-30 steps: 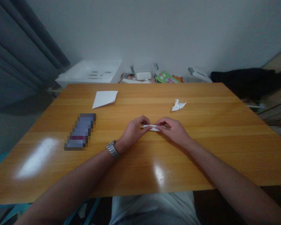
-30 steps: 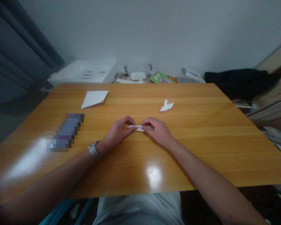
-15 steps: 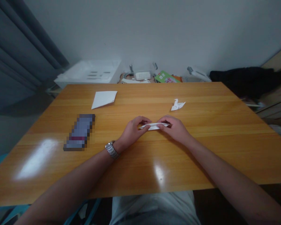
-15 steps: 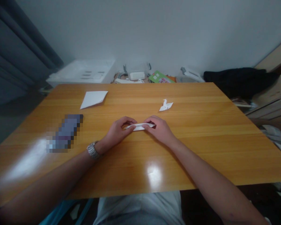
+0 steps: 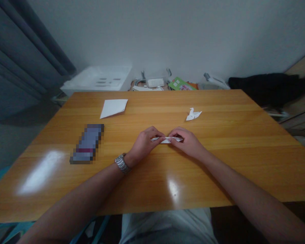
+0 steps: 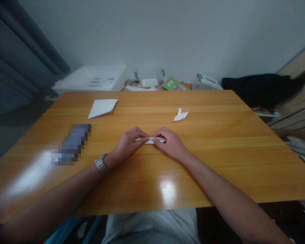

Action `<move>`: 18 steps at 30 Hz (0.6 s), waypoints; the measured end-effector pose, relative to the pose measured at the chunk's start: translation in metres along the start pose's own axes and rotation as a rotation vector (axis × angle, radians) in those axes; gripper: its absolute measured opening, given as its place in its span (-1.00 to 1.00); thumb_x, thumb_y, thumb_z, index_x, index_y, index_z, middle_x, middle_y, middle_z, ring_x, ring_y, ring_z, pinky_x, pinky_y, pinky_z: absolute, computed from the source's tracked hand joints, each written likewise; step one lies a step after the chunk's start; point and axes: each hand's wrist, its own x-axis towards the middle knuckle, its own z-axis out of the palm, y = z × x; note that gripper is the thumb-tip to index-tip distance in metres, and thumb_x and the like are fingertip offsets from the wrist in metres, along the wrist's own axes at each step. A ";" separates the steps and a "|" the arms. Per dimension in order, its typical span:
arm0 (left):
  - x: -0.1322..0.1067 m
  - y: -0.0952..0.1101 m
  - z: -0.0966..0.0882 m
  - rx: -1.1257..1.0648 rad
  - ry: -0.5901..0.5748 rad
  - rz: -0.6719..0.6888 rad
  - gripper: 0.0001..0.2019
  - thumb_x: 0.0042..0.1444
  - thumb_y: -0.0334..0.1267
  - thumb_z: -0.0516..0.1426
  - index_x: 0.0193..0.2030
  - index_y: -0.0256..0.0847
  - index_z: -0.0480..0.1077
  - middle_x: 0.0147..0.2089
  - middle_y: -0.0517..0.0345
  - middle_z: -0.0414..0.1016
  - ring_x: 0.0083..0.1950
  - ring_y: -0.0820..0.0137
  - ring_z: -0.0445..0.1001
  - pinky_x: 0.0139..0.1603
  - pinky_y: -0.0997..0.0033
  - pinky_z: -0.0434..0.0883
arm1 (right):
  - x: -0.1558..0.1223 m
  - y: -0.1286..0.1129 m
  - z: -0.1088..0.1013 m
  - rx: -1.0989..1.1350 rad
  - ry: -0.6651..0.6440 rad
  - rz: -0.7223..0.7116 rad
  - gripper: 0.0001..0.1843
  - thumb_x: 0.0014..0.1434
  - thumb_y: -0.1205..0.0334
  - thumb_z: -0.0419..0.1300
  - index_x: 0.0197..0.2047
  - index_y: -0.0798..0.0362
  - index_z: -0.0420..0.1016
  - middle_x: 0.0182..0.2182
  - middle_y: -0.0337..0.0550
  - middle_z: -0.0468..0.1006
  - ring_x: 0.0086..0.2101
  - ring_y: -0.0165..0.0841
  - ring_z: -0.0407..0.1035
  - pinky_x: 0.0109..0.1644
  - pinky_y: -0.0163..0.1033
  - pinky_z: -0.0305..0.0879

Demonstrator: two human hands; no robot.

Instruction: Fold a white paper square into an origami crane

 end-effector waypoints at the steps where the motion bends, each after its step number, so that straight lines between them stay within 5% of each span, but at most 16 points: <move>1: 0.000 0.002 -0.001 0.001 -0.004 0.007 -0.90 0.30 -0.23 0.24 -0.19 -0.16 0.58 -0.22 0.12 0.56 -0.18 0.38 0.53 -0.14 0.39 0.45 | 0.000 0.000 0.001 0.000 -0.009 -0.010 -0.84 0.28 0.11 0.29 -0.23 0.02 0.56 -0.28 -0.15 0.56 -0.26 -0.29 0.43 -0.17 -0.20 0.30; 9: 0.000 0.006 0.001 -0.136 0.141 -0.167 -0.78 0.19 -0.15 0.32 -0.10 -0.19 0.56 -0.16 0.10 0.63 -0.14 0.36 0.58 -0.07 0.38 0.51 | -0.001 0.001 0.006 0.215 0.018 0.132 -0.76 0.28 0.00 0.27 -0.23 0.01 0.53 -0.30 -0.18 0.57 -0.28 -0.29 0.42 -0.16 -0.20 0.31; 18: 0.002 0.006 0.002 -0.449 0.152 -0.312 -0.71 0.13 -0.05 0.33 -0.20 -0.26 0.53 -0.28 0.10 0.62 -0.31 0.41 0.54 -0.30 0.46 0.47 | -0.002 0.004 0.012 0.345 0.108 0.132 -0.71 0.25 -0.06 0.30 -0.26 0.00 0.48 -0.30 -0.19 0.55 -0.28 -0.31 0.41 -0.15 -0.22 0.33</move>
